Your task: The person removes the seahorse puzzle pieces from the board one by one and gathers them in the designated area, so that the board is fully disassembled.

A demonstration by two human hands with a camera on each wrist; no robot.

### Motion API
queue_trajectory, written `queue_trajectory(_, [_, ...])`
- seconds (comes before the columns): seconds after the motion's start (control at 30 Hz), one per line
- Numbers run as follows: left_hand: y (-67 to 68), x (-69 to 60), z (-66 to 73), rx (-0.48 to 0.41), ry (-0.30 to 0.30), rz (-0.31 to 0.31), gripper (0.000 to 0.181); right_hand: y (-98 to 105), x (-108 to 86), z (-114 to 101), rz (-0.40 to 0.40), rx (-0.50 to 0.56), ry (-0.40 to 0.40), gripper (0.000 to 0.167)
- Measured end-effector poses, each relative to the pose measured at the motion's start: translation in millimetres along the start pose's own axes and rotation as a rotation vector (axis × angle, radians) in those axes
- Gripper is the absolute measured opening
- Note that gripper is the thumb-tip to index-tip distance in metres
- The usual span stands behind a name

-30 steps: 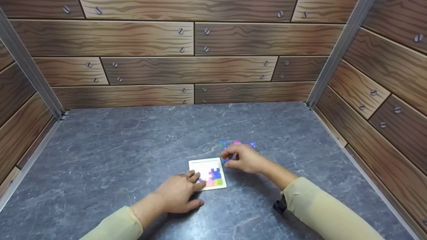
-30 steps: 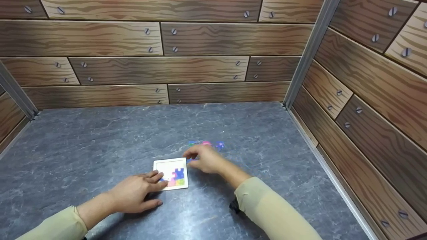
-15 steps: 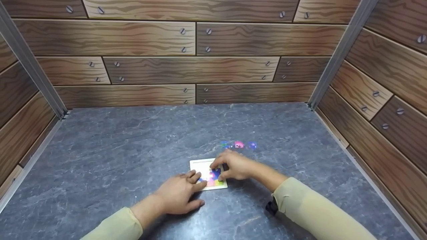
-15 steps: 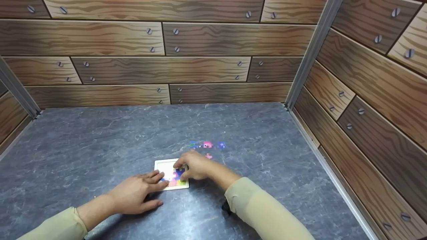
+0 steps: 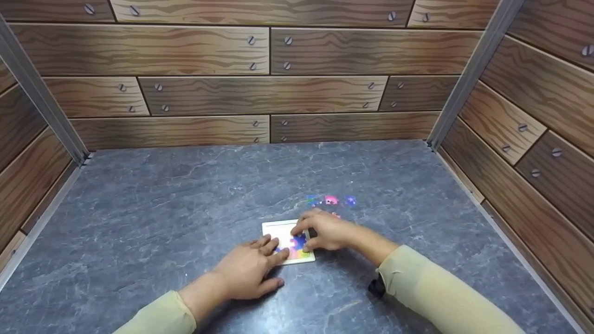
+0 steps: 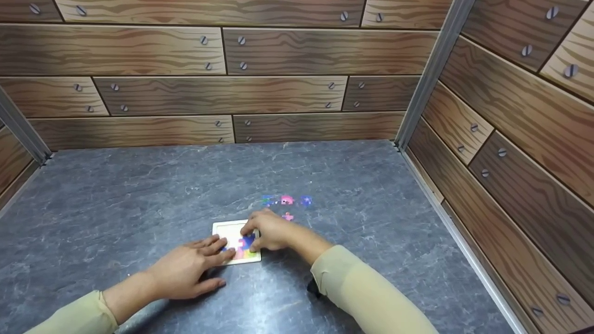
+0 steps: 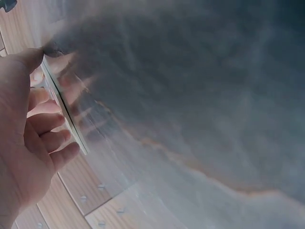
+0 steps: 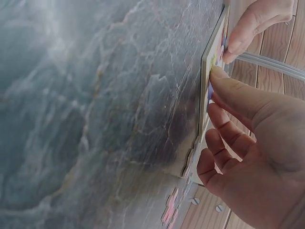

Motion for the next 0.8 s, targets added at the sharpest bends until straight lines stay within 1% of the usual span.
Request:
queue_trajectory(0.23, [-1.4, 6.8, 2.3, 0.004, -0.012, -0.01, 0.067, -0.5, -0.4, 0.7, -0.01, 0.017, -0.018, 0.043])
queue_trajectory(0.5, [-0.8, 13.0, 0.1, -0.024, -0.015, 0.008, 0.069, -0.7, -0.1, -1.6, -0.004, 0.024, -0.001, 0.042])
queue_trajectory(0.8, [-1.7, 14.8, -3.8, -0.029, -0.023, -0.005, 0.074, 0.0, -3.0, -1.1, 0.014, 0.029, 0.033, 0.039])
Point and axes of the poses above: each hand's wrist, its own x-axis towards the middle knuckle, its own y-axis out of the back of the hand, z = x × y, the point moved 2 cm from there along x, towards the middle knuckle, and after that the axes turned 3 degrees about -y, right-handed, at the moved point
